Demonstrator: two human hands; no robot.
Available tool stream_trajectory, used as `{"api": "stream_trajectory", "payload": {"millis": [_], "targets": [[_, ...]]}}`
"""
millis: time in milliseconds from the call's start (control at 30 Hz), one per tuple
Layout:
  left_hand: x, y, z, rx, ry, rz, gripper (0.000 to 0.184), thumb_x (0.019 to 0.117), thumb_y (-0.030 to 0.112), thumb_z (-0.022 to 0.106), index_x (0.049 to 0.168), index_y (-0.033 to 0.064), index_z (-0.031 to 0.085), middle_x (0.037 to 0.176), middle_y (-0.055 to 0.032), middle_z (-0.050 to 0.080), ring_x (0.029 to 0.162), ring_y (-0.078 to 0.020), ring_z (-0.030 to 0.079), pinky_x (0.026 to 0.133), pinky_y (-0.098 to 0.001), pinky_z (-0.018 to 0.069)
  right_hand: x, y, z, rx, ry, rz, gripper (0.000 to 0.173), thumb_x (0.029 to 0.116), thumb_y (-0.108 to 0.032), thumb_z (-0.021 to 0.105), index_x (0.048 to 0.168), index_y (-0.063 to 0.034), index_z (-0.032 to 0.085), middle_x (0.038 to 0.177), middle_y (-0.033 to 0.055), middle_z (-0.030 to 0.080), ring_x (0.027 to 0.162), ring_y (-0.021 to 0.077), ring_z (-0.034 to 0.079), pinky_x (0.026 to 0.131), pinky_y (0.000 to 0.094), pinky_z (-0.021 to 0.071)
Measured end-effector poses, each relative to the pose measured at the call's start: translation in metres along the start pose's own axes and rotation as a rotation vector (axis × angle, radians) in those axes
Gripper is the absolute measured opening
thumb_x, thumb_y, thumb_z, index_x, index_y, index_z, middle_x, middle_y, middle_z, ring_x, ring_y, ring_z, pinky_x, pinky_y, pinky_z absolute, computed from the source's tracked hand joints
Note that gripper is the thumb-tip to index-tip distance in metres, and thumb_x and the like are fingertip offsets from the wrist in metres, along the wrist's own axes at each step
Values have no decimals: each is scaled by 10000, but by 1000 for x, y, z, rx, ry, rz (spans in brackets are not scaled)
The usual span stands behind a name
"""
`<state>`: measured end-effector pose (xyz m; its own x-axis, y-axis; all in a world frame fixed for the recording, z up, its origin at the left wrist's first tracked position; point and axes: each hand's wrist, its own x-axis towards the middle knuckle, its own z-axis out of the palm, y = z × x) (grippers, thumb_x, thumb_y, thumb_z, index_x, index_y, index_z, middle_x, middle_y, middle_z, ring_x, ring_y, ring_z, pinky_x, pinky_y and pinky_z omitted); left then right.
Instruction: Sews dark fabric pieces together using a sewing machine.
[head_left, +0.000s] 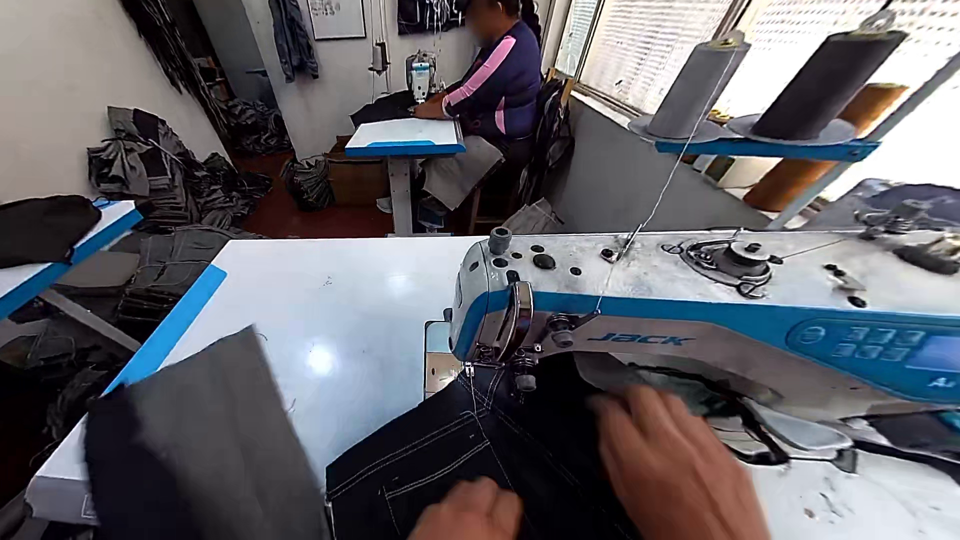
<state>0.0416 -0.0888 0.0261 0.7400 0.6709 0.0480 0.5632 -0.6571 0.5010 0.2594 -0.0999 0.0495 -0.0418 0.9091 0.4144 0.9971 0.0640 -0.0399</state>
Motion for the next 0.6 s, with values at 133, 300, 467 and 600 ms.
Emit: {"api": "stream_trajectory", "payload": {"millis": [133,300,467,600], "targets": [[-31,-46,25,228,129,-199,793,930,541,637,1487,-6,502,1545,-366,375,1416,-611,341,1120,-733,297,-7,-33,85,461,-172,-185,456,1054,-406,502,1367,-105,640,1467,186,571,1395,379,514,1132,566,427],[-3,-67,55,468,318,-134,865,977,721,294,1493,64,517,1545,-191,487,1418,-398,479,1082,-747,314,6,53,116,183,-129,-26,702,1065,-522,318,1499,-2,501,1576,254,426,1460,458,404,1161,670,319],[37,-65,33,358,448,-14,615,999,581,456,1199,61,717,1297,-131,692,1251,-352,635,1042,-627,452,2,60,96,105,-174,-10,665,1056,-478,376,1467,22,531,1558,261,448,1448,454,425,1162,631,345],[41,-74,42,409,342,-33,729,965,592,503,1393,12,605,1459,-178,582,1352,-383,556,1068,-660,414,18,13,81,257,-20,-90,273,965,-203,586,1094,-39,762,1201,172,721,1161,378,679,982,560,539]]}}
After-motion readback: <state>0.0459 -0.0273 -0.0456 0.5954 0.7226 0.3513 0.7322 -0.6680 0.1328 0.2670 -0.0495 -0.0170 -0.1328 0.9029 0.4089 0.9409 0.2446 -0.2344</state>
